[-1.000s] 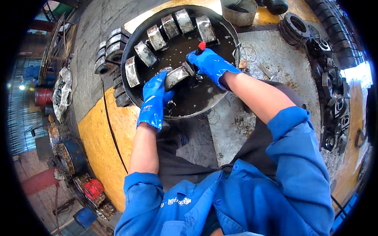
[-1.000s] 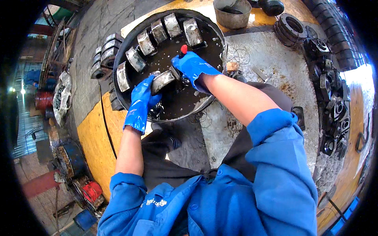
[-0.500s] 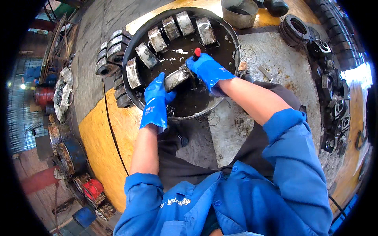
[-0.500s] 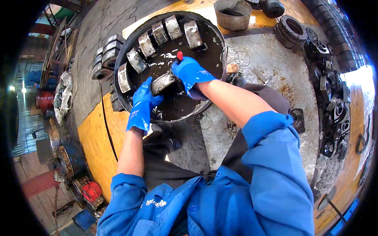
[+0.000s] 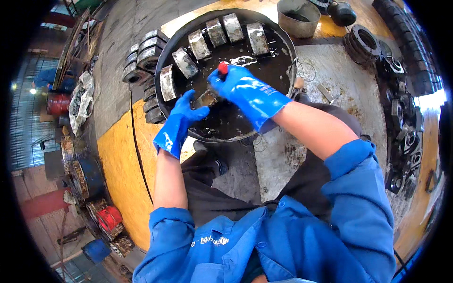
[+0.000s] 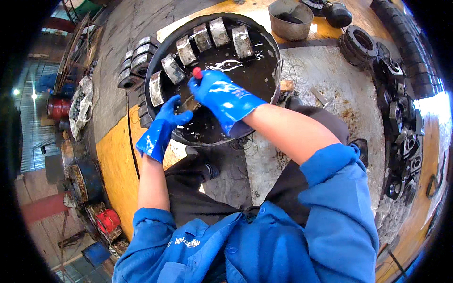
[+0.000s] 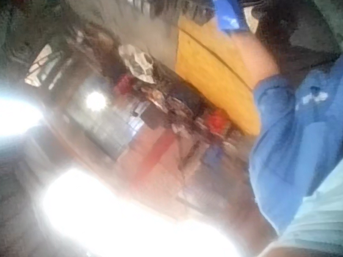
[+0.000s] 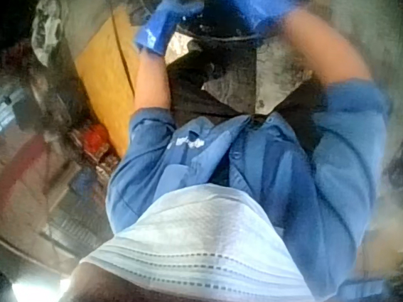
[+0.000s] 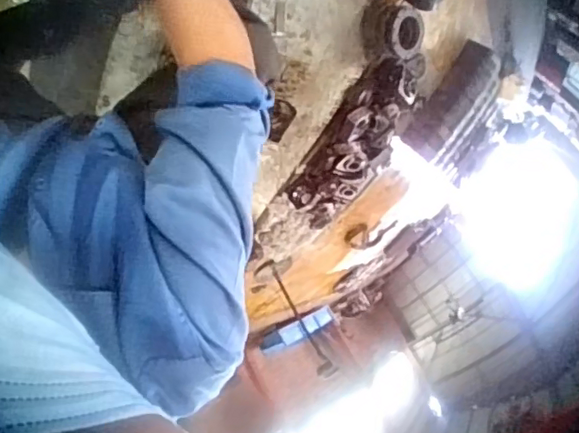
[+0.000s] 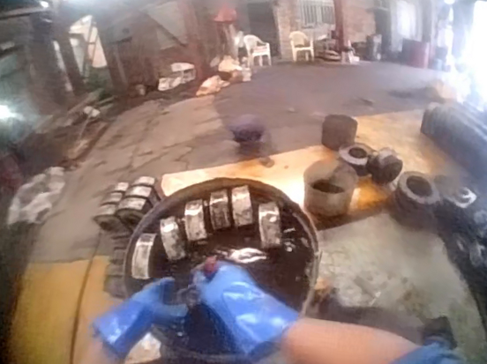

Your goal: The person cleans various metal mechanical components by dipping them into a basin of dark fluid and using a brush to scrub the surfaces while wearing blue protective gloves.

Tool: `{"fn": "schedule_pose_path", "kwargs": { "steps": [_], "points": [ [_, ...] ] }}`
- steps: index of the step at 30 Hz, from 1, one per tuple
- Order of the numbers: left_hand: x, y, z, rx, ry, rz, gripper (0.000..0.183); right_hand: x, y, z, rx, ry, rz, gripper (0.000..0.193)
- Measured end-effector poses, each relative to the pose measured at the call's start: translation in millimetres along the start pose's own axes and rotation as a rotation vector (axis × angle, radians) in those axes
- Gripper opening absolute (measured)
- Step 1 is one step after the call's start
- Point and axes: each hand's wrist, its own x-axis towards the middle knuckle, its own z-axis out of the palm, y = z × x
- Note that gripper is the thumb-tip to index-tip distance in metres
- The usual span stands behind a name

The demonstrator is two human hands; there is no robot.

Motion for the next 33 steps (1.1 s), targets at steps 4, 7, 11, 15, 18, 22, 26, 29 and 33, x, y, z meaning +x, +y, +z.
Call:
{"fn": "schedule_pose_path", "kwargs": {
  "steps": [4,7,11,15,18,22,26,29,33],
  "points": [
    [-11.7,32.2,10.7,0.185,0.067,0.014,0.101,16.9,32.2,-24.1,-0.086,0.117,0.159,0.042],
    [-11.8,37.1,17.1,0.43,0.187,0.157,0.096,26.2,41.0,-28.2,-0.062,0.073,0.199,0.045],
    [-12.2,62.3,31.8,0.346,0.214,0.29,0.09,23.9,37.2,-31.6,-0.069,0.091,0.251,0.047],
    [6.8,90.9,56.3,0.556,0.272,0.345,0.086,43.3,68.4,-31.5,0.062,0.169,0.164,0.045],
    [15.1,75.9,69.7,0.721,0.349,0.212,0.07,27.0,35.1,-22.2,0.263,0.14,0.066,0.04],
    [32.9,76.4,72.1,0.685,0.284,0.184,0.04,28.1,33.9,-29.6,0.243,0.158,0.032,0.031],
    [38.5,75.7,76.2,0.654,0.279,0.276,0.034,30.2,44.1,-46.9,0.173,0.168,0.026,0.03],
    [32.2,65.5,74.0,0.697,0.246,0.506,0.037,30.8,41.2,-55.6,0.149,0.165,0.084,0.032],
    [18.4,65.5,68.3,0.786,0.217,0.911,0.054,24.7,39.2,-57.7,0.085,0.138,0.056,0.033]
  ]
}}
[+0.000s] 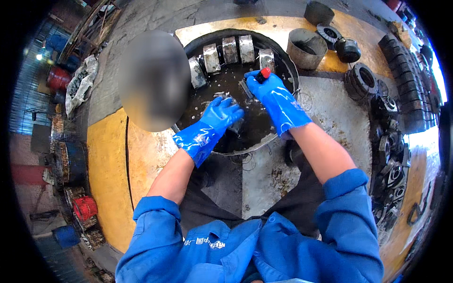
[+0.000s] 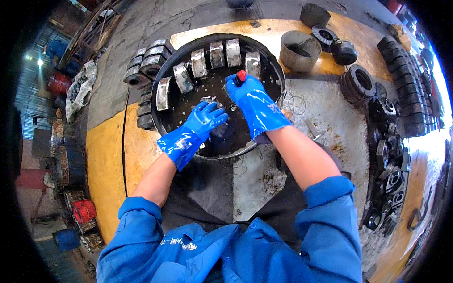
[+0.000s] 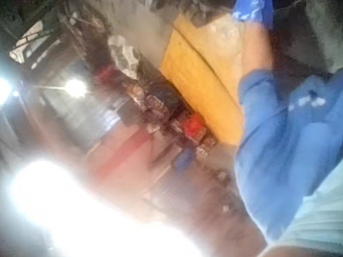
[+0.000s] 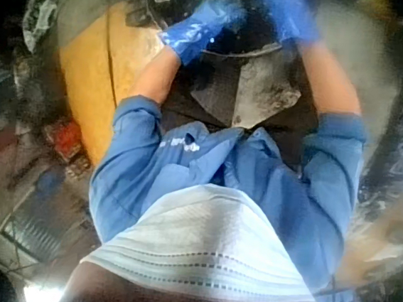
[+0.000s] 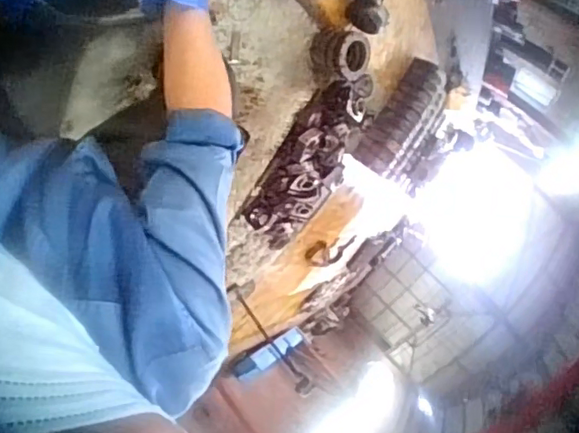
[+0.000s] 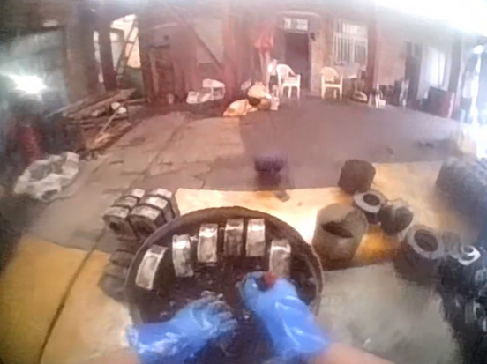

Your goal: The person cleans various metal mechanical components by dipping them into a basin of dark fluid and using a brush to scrub the surfaces while wearing blue protective gloves.

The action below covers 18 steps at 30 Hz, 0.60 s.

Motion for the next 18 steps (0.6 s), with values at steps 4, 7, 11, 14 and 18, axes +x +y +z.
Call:
{"fn": "schedule_pose_path", "kwargs": {
  "steps": [4,7,11,14,18],
  "points": [
    [-8.6,16.3,-23.3,0.005,-0.193,-0.232,0.091,3.4,15.1,7.5,-0.118,-0.094,0.0,0.041],
    [-30.6,11.4,-24.8,-0.153,-0.084,-0.435,0.093,-1.9,29.9,22.1,-0.157,-0.134,0.024,0.039],
    [-31.0,18.9,-30.5,-0.298,-0.068,-0.788,0.096,-6.0,44.2,33.8,-0.153,-0.213,0.013,0.038],
    [-41.4,23.3,-16.5,-0.411,0.002,-0.971,0.094,-14.4,26.5,39.1,0.004,-0.268,-0.083,0.035],
    [-34.6,24.9,-26.2,-0.592,-0.026,-1.166,0.102,-15.9,1.4,36.5,0.101,-0.309,-0.2,0.031]
  ]
}}
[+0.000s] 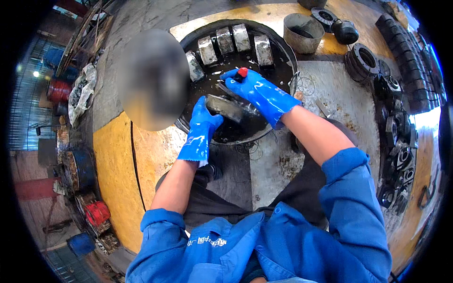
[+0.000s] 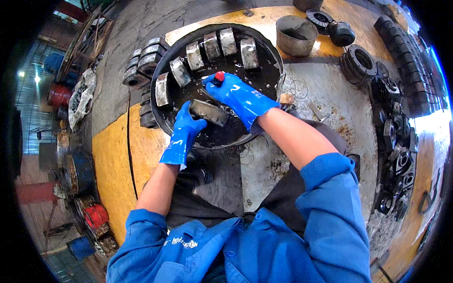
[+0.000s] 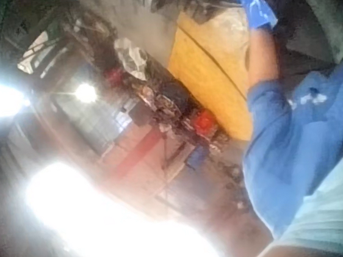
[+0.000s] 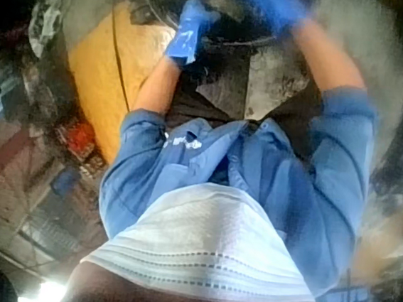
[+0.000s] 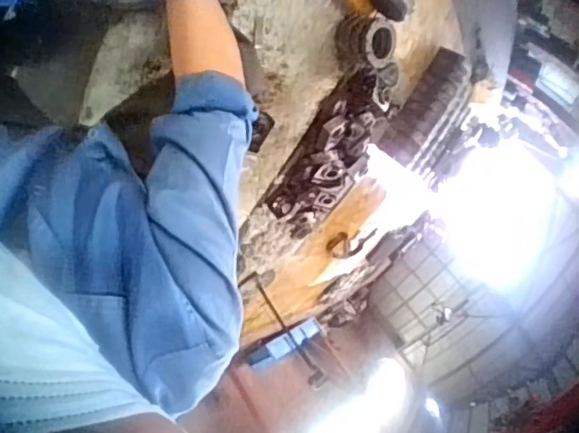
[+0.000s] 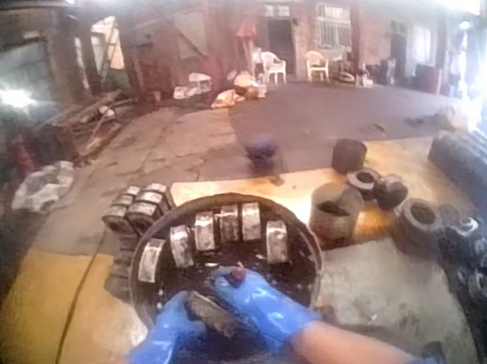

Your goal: The person cleans various metal mechanical components by dipping them into a basin of dark fluid and using a brush to scrub the surfaces while wearing blue protective gloves.

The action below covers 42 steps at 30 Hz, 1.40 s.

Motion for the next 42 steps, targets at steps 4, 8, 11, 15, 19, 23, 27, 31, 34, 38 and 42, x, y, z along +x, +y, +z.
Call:
{"fn": "schedule_pose_path", "kwargs": {
  "steps": [4,8,11,15,19,23,27,31,34,38,42],
  "points": [
    [32.0,-58.8,13.3,-0.348,0.033,-0.063,0.104,0.4,-9.2,2.4,0.068,-0.119,0.057,0.032],
    [15.9,-21.5,1.8,-0.745,-0.01,-0.344,0.093,-3.0,10.5,-11.3,-0.017,-0.116,0.159,0.032],
    [22.4,-98.1,-2.9,-0.485,-0.326,-0.016,0.072,-5.9,7.1,-11.8,0.039,-0.131,0.198,0.03],
    [-9.8,-46.4,-6.1,-1.016,-0.447,-0.235,0.058,-9.6,8.7,-29.5,-0.134,-0.179,0.388,0.028],
    [-18.5,-14.5,1.5,-1.405,-0.474,-0.495,0.056,-18.4,23.4,-30.4,-0.34,-0.092,0.242,0.029],
    [-7.3,8.8,12.3,-1.661,-0.471,-0.685,0.057,-23.7,13.8,-15.5,-0.213,-0.012,0.132,0.028],
    [10.8,-0.7,37.8,-1.754,-0.459,-0.681,0.057,-19.5,4.6,-12.8,-0.115,-0.101,0.066,0.028],
    [23.4,-31.6,61.7,-1.67,-0.48,-0.368,0.062,-13.4,-9.8,-19.4,-0.154,-0.2,0.225,0.029],
    [20.5,-25.7,65.7,-1.689,-0.441,-0.427,0.061,-9.8,-7.6,-23.4,-0.17,-0.17,0.219,0.03],
    [15.9,-12.8,56.7,-1.684,-0.388,-0.467,0.058,-6.5,4.9,-20.9,-0.175,-0.063,0.197,0.031],
    [10.7,18.4,52.6,-1.674,-0.317,-0.614,0.055,-6.8,39.8,-39.3,-0.203,0.059,0.152,0.041]
  ]
}}
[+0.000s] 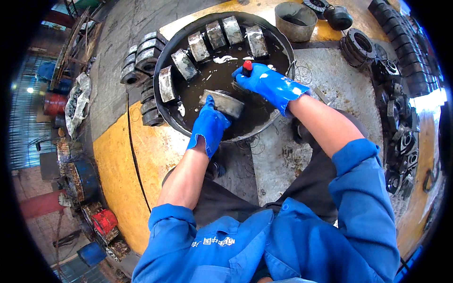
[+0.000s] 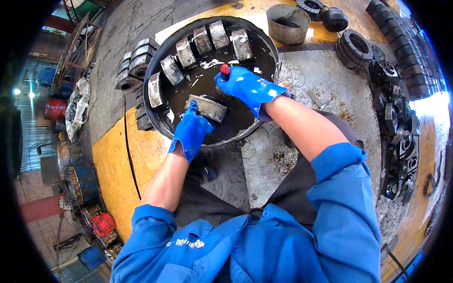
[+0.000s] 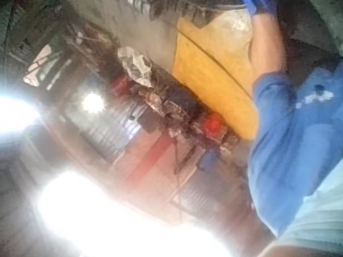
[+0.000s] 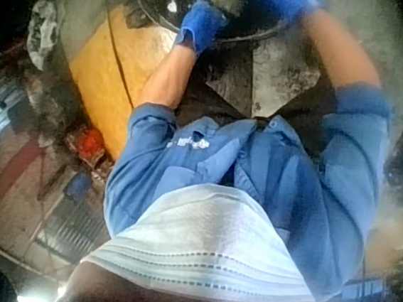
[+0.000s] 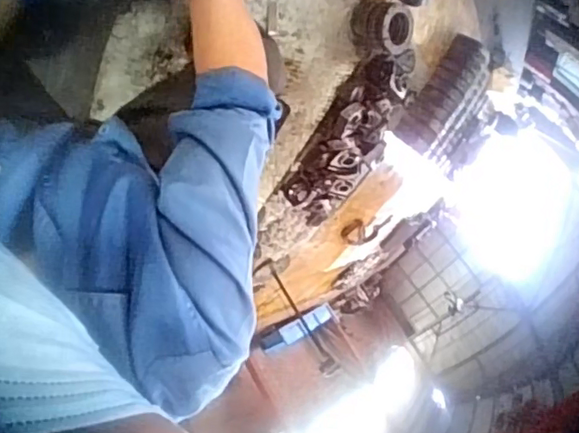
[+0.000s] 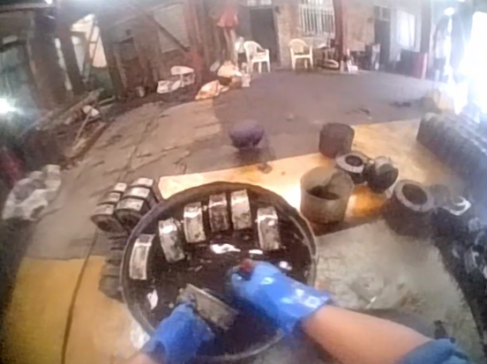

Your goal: The person cleans various metal mechanical components by dipping them into a basin of dark fluid and using a brush to scrub the surfaces while wearing blue protective gloves.

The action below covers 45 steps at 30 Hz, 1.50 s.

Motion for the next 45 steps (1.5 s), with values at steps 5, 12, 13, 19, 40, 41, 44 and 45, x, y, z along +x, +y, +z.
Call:
{"fn": "schedule_pose_path", "kwargs": {
  "steps": [5,12,13,19,40,41,44,45],
  "points": [
    [-24.1,9.7,5.6,0.113,-0.053,-0.054,0.062,-16.4,-60.2,-19.0,-0.076,-0.064,0.162,0.047],
    [23.5,14.4,-13.1,-0.042,0.005,-0.077,0.062,9.8,-33.1,-13.3,0.34,0.074,0.172,0.044],
    [22.8,22.5,-24.3,-0.099,0.022,-0.107,0.062,10.6,-32.3,-4.6,0.464,0.068,0.171,0.043],
    [6.8,33.6,-33.9,0.085,0.205,-0.07,0.068,34.2,32.1,42.9,0.185,0.038,-0.277,0.035],
    [-0.8,53.1,-75.7,0.298,-0.071,0.2,0.056,-3.0,-52.5,101.1,0.903,-0.135,0.1,0.036],
    [-0.8,54.1,-74.1,0.294,-0.053,0.171,0.056,8.6,-45.9,103.9,0.883,-0.12,0.193,0.034],
    [-1.0,52.6,-75.4,0.273,-0.025,0.15,0.059,31.2,-31.0,110.6,0.824,-0.048,0.238,0.036],
    [-0.8,52.1,-76.3,0.269,-0.03,0.153,0.06,34.3,-25.1,111.3,0.802,-0.022,0.227,0.037]
  ]
}}
